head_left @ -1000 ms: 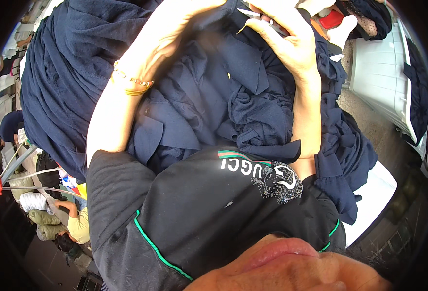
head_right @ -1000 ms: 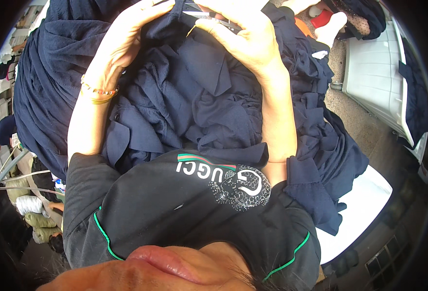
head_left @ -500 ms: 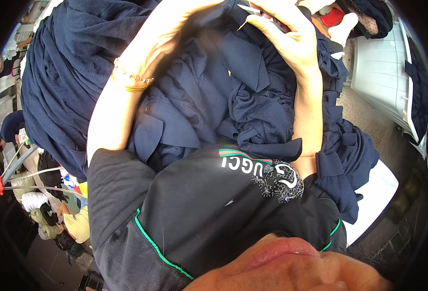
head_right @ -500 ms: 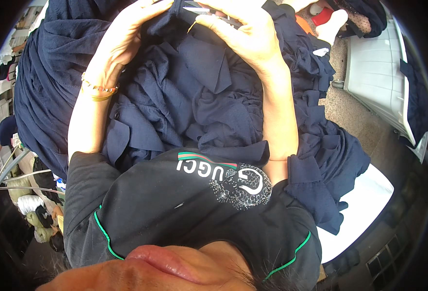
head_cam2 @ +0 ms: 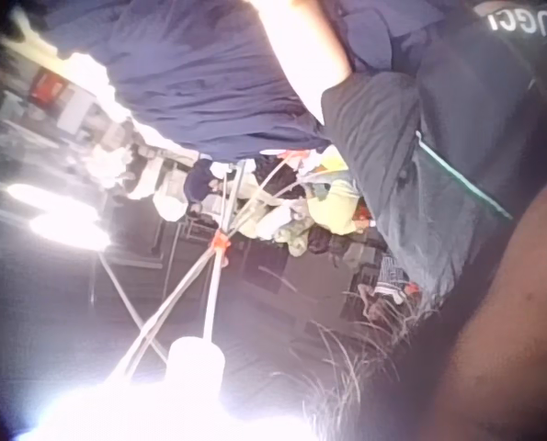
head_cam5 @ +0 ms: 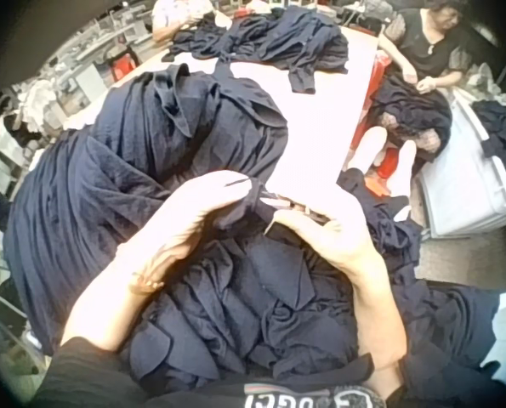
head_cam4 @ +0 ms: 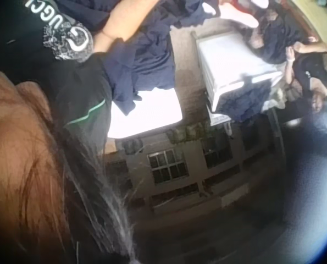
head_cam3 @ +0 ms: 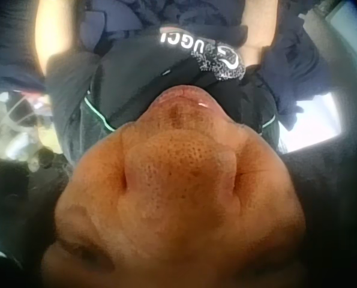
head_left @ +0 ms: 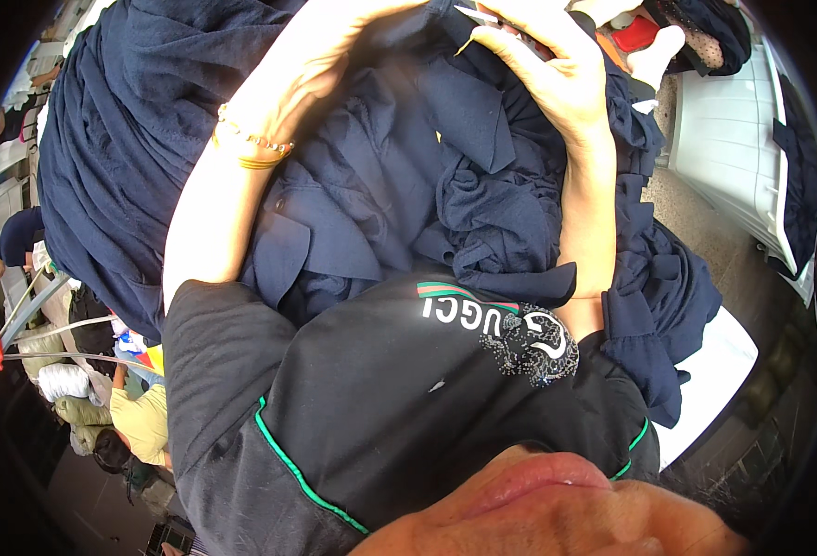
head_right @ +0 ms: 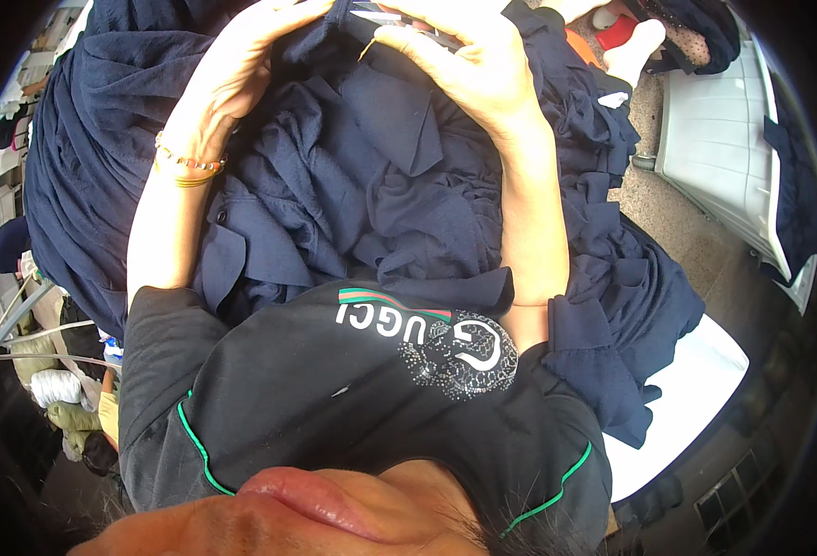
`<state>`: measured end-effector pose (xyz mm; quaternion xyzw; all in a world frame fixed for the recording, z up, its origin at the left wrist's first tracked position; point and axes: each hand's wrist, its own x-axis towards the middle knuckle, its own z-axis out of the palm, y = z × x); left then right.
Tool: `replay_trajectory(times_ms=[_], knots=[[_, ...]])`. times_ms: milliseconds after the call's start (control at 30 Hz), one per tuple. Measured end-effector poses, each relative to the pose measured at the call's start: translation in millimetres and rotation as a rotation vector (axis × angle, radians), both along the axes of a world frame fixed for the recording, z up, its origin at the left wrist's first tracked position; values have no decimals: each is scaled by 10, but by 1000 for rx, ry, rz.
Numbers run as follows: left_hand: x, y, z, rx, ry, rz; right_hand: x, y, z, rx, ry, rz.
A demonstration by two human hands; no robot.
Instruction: Trimming loose threads from navy blue shirts using a thread snip.
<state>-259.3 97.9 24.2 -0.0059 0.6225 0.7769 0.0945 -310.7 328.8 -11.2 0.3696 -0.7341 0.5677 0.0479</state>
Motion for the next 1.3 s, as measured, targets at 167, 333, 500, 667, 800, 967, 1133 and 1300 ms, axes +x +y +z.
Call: replay_trajectory(times_ms=[167, 333, 500, 667, 800, 967, 1133, 1300], knots=[[-31, -91, -144, 39, 41, -42, -10, -14, 8, -16, 6, 13], [54, 42, 19, 22, 9, 89, -10, -34, 7, -42, -62, -56], [88, 65, 145, -41, -60, 101, 40, -102, 99, 87, -349, -53], [-22, -176, 205, -560, 97, 6, -319, 402, -56, -148, -207, -148], [47, -246, 202, -367, 27, 36, -445, 336, -256, 193, 113, -343], [3, -282, 112, -278, 39, 8, -298, 119, -208, 35, -100, -277], [-16, -278, 79, -235, 19, -2, 64, -188, 162, -60, -211, -96], [-15, -257, 70, -254, 57, -16, -5, -294, 184, 66, 135, -9]])
